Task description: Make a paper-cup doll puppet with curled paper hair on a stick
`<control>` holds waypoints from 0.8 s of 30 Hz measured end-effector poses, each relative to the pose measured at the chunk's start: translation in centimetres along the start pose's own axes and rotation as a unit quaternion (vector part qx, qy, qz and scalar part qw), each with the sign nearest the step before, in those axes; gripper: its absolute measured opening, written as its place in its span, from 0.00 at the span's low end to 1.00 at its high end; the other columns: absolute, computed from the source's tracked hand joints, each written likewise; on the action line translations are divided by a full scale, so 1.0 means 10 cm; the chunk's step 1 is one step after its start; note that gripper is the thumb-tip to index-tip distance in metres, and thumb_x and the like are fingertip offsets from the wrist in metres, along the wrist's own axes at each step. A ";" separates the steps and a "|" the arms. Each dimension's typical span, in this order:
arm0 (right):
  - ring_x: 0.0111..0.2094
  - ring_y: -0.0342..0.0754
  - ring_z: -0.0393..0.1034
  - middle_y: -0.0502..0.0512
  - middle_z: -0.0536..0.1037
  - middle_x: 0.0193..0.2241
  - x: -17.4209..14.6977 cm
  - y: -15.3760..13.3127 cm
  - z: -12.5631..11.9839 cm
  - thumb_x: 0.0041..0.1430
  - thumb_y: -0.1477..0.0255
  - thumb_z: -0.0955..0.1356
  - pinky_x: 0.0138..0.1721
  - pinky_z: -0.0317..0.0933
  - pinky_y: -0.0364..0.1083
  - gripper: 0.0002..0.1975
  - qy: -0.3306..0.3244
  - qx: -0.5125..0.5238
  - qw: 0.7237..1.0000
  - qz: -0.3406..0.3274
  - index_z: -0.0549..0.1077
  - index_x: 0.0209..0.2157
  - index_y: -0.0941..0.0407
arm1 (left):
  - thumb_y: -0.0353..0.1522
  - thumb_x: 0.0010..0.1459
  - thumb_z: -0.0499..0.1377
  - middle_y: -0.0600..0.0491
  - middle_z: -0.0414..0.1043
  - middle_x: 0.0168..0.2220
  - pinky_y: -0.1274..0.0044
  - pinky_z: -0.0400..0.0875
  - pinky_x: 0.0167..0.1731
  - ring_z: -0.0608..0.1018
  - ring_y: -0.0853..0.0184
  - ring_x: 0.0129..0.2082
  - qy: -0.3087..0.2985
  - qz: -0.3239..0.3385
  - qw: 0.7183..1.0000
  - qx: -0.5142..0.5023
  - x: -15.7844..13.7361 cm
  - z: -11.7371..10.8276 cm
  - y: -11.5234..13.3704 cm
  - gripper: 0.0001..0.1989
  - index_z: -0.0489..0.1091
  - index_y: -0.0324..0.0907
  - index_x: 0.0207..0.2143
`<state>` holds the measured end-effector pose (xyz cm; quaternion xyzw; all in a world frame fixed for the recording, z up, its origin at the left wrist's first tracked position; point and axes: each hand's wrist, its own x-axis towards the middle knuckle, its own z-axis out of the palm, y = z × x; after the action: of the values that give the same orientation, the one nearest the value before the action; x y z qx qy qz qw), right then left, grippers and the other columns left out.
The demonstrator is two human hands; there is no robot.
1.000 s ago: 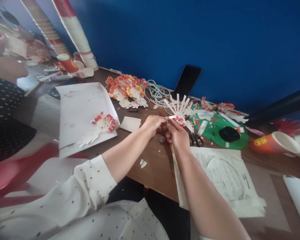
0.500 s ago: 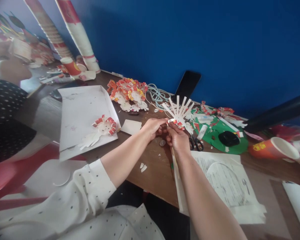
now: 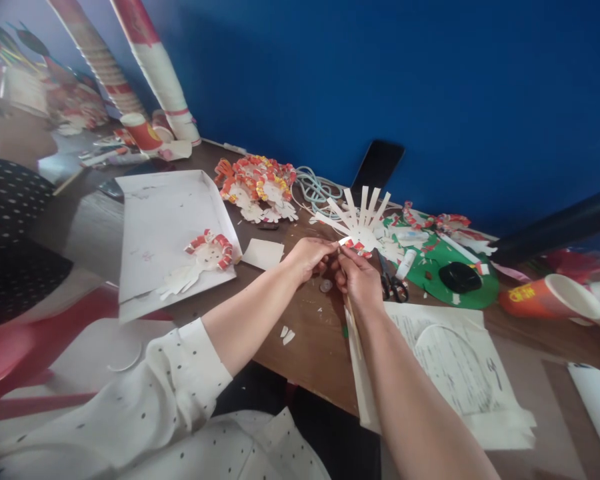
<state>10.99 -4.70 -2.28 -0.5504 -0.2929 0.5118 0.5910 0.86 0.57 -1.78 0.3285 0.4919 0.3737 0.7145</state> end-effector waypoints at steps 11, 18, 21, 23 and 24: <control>0.13 0.36 0.54 0.46 0.72 0.17 0.02 0.07 0.04 0.38 0.69 0.76 0.12 0.39 0.38 0.27 0.020 -0.001 1.000 -0.014 0.76 0.45 0.61 | 0.26 0.55 0.61 0.56 0.66 0.16 0.81 0.56 0.18 0.67 0.74 0.16 0.021 0.008 1.000 -0.017 0.01 0.02 0.02 0.05 0.77 0.33 0.33; 0.13 0.36 0.53 0.42 0.67 0.15 -0.02 0.04 0.08 0.38 0.69 0.76 0.13 0.38 0.38 0.25 0.021 0.002 1.000 -0.011 0.76 0.42 0.59 | 0.26 0.55 0.61 0.57 0.63 0.15 0.81 0.52 0.16 0.64 0.76 0.14 0.026 0.013 1.000 -0.007 0.00 0.03 0.02 0.04 0.75 0.35 0.27; 0.13 0.37 0.53 0.42 0.68 0.15 -0.03 0.03 0.08 0.38 0.68 0.76 0.13 0.39 0.38 0.21 0.018 -0.005 1.000 -0.014 0.74 0.38 0.56 | 0.25 0.54 0.61 0.56 0.64 0.15 0.81 0.53 0.16 0.65 0.76 0.14 0.017 0.023 1.000 0.002 0.01 0.02 0.02 0.05 0.74 0.36 0.25; 0.13 0.36 0.53 0.43 0.69 0.16 -0.03 0.02 0.08 0.39 0.68 0.76 0.12 0.39 0.38 0.18 0.006 -0.011 1.000 -0.016 0.73 0.34 0.55 | 0.26 0.53 0.61 0.57 0.63 0.15 0.81 0.53 0.16 0.65 0.75 0.14 0.009 0.027 1.000 0.007 0.01 0.01 0.01 0.06 0.74 0.36 0.24; 0.13 0.36 0.53 0.43 0.69 0.17 -0.04 0.02 0.08 0.39 0.68 0.76 0.12 0.39 0.38 0.17 0.001 -0.014 1.000 -0.015 0.73 0.34 0.55 | 0.26 0.53 0.61 0.57 0.63 0.14 0.81 0.53 0.16 0.64 0.75 0.14 0.007 0.028 1.000 0.005 0.02 0.01 0.01 0.06 0.74 0.36 0.24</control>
<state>10.14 -4.78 -2.19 -0.5544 -0.3078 0.4982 0.5913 0.93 0.75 -1.78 0.3431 0.4891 0.3932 0.6989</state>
